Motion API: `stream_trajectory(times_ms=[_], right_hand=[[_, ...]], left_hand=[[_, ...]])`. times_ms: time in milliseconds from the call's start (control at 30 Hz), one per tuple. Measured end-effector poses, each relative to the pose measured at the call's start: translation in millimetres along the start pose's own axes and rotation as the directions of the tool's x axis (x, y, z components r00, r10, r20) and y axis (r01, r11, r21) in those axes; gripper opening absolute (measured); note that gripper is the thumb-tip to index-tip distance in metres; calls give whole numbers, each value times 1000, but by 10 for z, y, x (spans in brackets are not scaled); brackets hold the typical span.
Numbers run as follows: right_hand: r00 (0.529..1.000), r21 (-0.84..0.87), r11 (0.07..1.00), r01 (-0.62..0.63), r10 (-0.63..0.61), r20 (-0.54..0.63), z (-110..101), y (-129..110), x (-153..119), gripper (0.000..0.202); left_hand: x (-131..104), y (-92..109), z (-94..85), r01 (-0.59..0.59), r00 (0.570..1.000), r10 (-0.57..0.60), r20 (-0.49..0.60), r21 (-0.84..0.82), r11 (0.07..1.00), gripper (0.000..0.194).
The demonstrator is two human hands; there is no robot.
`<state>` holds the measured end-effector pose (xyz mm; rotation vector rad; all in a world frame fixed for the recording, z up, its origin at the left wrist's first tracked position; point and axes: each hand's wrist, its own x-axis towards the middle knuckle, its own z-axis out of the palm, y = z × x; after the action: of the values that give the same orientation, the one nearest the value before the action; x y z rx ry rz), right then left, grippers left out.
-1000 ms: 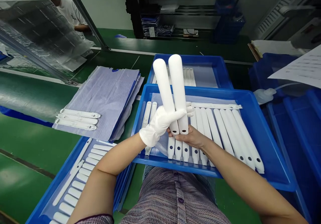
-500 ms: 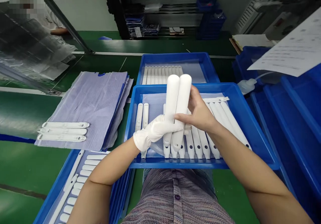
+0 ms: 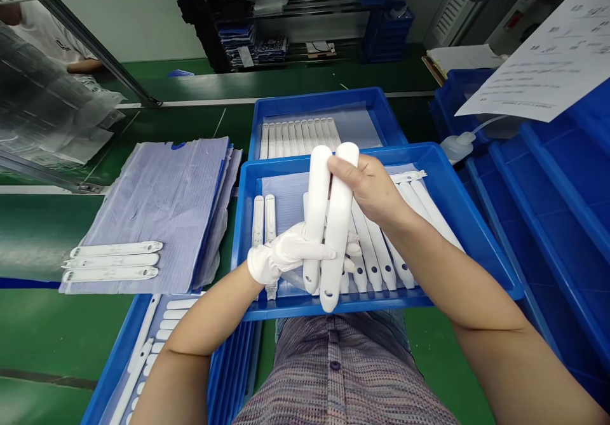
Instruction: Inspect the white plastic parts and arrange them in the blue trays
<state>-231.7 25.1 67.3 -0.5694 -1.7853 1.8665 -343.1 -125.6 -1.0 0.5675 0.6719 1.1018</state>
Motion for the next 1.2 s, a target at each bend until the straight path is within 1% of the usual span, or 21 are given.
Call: stream_trajectory(times_ms=[67, 200, 267, 333, 433, 500, 633, 767, 1000, 1200], right_hand=[[998, 13, 999, -47, 46, 42, -17, -28, -9, 37], [990, 65, 989, -134, 131, 55, 3, -62, -40, 30], [988, 120, 983, -139, 131, 78, 28, -48, -52, 24], [988, 174, 976, -128, 111, 103, 52, -21, -63, 20], [990, 217, 969, -120, 100, 103, 89, 17, -89, 25], [991, 227, 966, -126, 111, 76, 122, 28, -117, 29], [994, 251, 962, -106, 107, 11, 189, 33, -169, 34], [994, 284, 953, -104, 104, 16, 217, 48, -185, 30], [995, 268, 960, -83, 93, -24, 220, 87, -176, 30], [996, 260, 962, -78, 85, -15, 218, 99, -186, 28]], left_hand=[[1, -2, 10, 4, 1000, -4, 2, -21, 1000, 44], [14, 12, 38, -18, 1000, 18, -23, -5, 1000, 44], [21, 18, 41, -20, 999, 21, -36, 17, 1000, 45], [26, 15, 31, -19, 1000, 19, -16, 0, 1000, 46], [29, -6, 4, -1, 998, 4, 56, -54, 999, 45], [30, -25, -9, 5, 998, -1, 71, -62, 998, 44], [34, -51, -5, -15, 1000, 15, 14, -20, 1000, 46], [40, -69, 5, -9, 1000, 9, -19, -19, 1000, 50], [57, -85, 3, -7, 1000, 7, 8, -38, 999, 48], [63, -80, 18, -18, 999, 22, 36, -103, 995, 43]])
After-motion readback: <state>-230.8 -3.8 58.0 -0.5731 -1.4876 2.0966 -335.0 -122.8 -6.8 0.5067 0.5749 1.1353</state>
